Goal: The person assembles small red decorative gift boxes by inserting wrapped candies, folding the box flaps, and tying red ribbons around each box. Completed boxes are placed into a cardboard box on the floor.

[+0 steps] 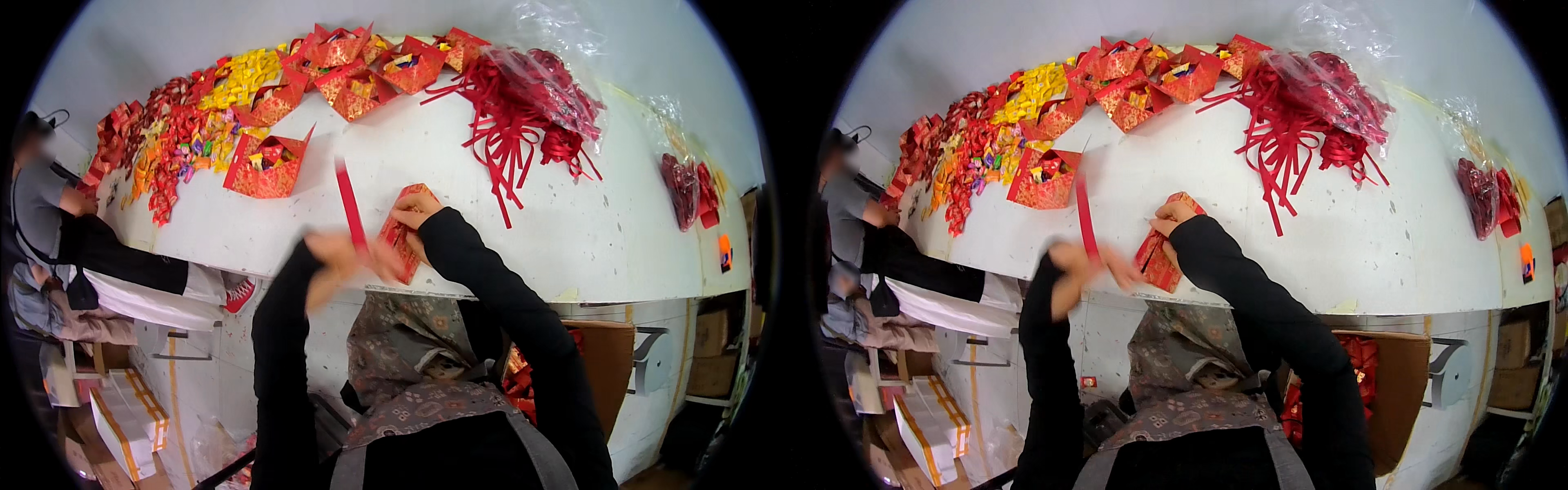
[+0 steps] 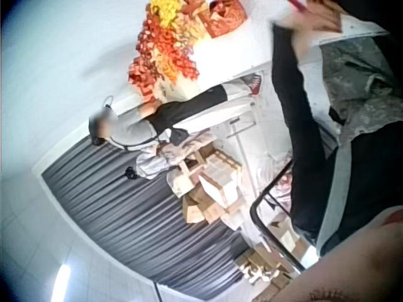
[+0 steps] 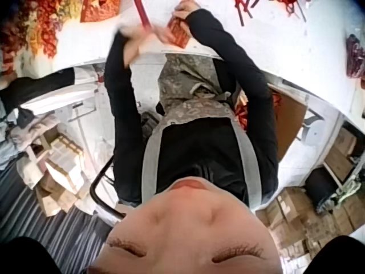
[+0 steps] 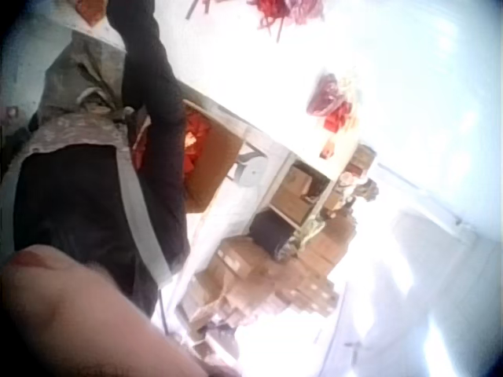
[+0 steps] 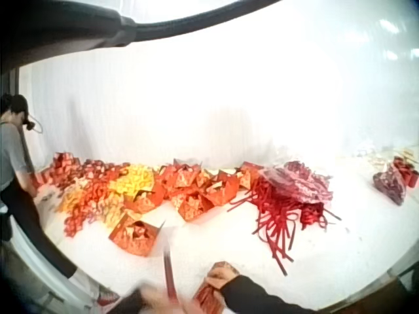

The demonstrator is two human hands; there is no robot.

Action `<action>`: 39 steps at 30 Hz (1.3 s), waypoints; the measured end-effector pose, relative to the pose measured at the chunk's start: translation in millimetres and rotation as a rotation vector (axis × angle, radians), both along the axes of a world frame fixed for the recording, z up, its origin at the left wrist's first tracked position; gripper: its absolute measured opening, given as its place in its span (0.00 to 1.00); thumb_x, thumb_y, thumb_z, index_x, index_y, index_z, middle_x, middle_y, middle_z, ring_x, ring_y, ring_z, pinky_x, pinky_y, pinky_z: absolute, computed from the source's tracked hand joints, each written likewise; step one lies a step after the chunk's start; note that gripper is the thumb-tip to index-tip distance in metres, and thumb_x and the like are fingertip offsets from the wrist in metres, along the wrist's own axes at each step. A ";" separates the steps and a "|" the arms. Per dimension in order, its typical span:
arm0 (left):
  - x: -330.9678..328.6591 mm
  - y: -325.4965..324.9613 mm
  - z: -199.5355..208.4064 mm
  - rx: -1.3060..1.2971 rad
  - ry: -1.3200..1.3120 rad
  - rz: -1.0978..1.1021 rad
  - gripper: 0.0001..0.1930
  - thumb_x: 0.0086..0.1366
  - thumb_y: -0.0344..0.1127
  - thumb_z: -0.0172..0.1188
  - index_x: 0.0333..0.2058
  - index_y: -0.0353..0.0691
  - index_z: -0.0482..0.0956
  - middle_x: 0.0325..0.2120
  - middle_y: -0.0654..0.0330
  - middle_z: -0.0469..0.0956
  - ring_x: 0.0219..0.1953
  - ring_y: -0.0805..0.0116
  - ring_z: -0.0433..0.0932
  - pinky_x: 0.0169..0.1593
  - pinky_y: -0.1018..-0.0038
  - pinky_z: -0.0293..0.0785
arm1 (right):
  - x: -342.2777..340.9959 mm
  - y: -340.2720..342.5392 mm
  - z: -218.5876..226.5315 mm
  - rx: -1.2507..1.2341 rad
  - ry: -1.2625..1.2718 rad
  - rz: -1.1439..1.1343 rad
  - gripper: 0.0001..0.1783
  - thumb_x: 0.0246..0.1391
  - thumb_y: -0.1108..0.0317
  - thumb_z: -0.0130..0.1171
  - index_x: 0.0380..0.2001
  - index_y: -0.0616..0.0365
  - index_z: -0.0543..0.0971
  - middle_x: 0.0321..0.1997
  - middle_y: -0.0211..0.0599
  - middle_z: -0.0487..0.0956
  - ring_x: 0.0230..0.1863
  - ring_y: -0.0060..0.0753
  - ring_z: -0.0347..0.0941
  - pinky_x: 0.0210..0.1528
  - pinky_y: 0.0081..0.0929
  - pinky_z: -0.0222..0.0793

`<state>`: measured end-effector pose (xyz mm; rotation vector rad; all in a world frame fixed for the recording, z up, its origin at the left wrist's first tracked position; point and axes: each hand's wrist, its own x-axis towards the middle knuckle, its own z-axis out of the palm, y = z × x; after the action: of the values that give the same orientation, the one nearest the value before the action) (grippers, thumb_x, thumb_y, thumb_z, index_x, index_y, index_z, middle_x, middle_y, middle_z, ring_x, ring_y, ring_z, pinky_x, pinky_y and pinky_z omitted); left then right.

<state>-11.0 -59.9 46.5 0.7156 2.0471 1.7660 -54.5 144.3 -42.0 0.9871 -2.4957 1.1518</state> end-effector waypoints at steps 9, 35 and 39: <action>47.0 46.6 -65.4 -0.523 0.140 0.805 0.20 0.55 0.40 0.62 0.42 0.35 0.69 0.16 0.60 0.69 0.17 0.72 0.69 0.24 0.77 0.65 | -15.1 8.9 -27.2 0.248 -0.032 0.082 0.18 0.43 0.75 0.58 0.42 0.55 0.76 0.43 0.44 0.75 0.42 0.38 0.74 0.44 0.25 0.70; 20.3 47.5 -83.4 0.046 0.061 0.627 0.03 0.58 0.22 0.53 0.32 0.31 0.73 0.34 0.55 0.75 0.27 0.72 0.77 0.33 0.79 0.74 | 6.1 4.4 27.8 -0.130 -0.017 -0.033 0.07 0.49 0.68 0.52 0.27 0.58 0.76 0.21 0.42 0.75 0.24 0.45 0.73 0.27 0.33 0.68; 6.6 66.6 -91.6 0.105 0.212 0.688 0.04 0.57 0.21 0.54 0.33 0.31 0.74 0.39 0.54 0.74 0.30 0.73 0.76 0.35 0.80 0.73 | 10.1 3.7 32.1 -0.151 -0.178 -0.069 0.07 0.50 0.67 0.52 0.25 0.59 0.76 0.22 0.42 0.75 0.24 0.44 0.73 0.25 0.32 0.67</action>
<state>-4.5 6.7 -45.1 0.2279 2.5674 2.2415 -44.4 147.9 -9.9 0.7843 -2.5074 1.4386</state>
